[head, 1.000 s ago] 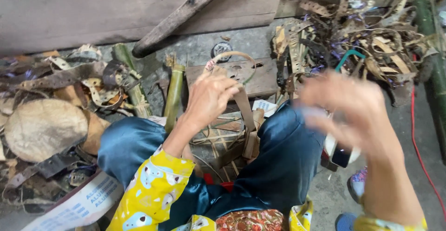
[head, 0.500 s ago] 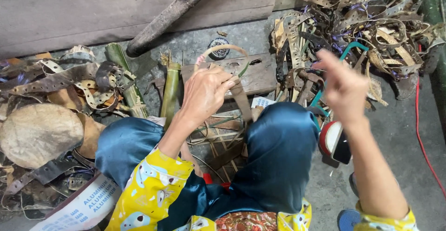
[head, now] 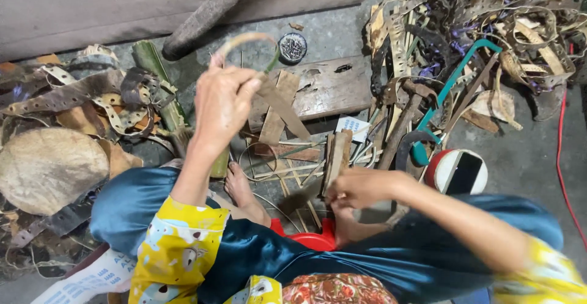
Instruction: The person weaves thin strips of bamboo or rattan around a circular frame to form a basket. They interlace the strips by hand, occasionally adjusting the frame and pulling the material taut. The process continues with repetitive weaving motions.
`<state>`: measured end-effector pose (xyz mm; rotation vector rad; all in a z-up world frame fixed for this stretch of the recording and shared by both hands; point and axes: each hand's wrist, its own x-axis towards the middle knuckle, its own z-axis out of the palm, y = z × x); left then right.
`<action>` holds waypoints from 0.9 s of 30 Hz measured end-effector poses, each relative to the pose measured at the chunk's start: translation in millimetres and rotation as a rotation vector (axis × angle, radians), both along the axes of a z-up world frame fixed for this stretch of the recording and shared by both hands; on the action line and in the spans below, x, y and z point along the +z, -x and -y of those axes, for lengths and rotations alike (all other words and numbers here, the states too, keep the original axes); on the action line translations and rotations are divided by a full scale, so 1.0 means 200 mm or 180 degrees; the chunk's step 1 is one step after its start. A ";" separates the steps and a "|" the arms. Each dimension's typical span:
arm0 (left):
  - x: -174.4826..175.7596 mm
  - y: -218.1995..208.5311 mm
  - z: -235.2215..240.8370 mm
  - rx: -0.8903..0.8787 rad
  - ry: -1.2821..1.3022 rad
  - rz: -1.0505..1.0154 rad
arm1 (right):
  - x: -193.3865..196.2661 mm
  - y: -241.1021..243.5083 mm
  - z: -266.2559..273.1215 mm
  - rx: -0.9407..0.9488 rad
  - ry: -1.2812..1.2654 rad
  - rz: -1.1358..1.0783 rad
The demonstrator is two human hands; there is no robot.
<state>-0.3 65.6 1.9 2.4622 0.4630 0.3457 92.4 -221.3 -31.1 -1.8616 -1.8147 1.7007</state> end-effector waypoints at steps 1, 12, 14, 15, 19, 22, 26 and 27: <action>0.00 0.02 -0.02 0.0005 0.0020 -0.0018 | -0.28 0.00 0.00 0.0005 0.0020 -0.0018; 0.09 0.09 -0.02 0.0626 -0.1341 0.0788 | -1.43 0.18 -0.20 -0.1401 -0.0569 0.2184; 0.08 0.11 -0.03 0.0628 -0.1366 0.0708 | -1.53 0.18 -0.16 -0.1245 -0.0515 0.2285; 0.07 0.13 -0.03 0.0611 -0.1359 0.0606 | -1.59 0.20 -0.13 -0.1097 -0.0423 0.2373; 0.06 0.16 -0.05 0.0651 -0.1373 0.0506 | -1.60 0.19 -0.09 -0.0936 -0.0768 0.2713; 0.07 0.16 -0.04 0.0685 -0.1388 0.0543 | -1.57 0.15 -0.09 -0.1366 -0.0766 0.2651; 0.08 0.17 -0.05 0.0817 -0.1313 0.0612 | -1.60 0.12 -0.05 -0.1300 -0.1406 0.3122; 0.08 0.16 -0.05 0.0831 -0.1297 0.0645 | -1.58 0.12 -0.05 -0.1404 -0.1959 0.3187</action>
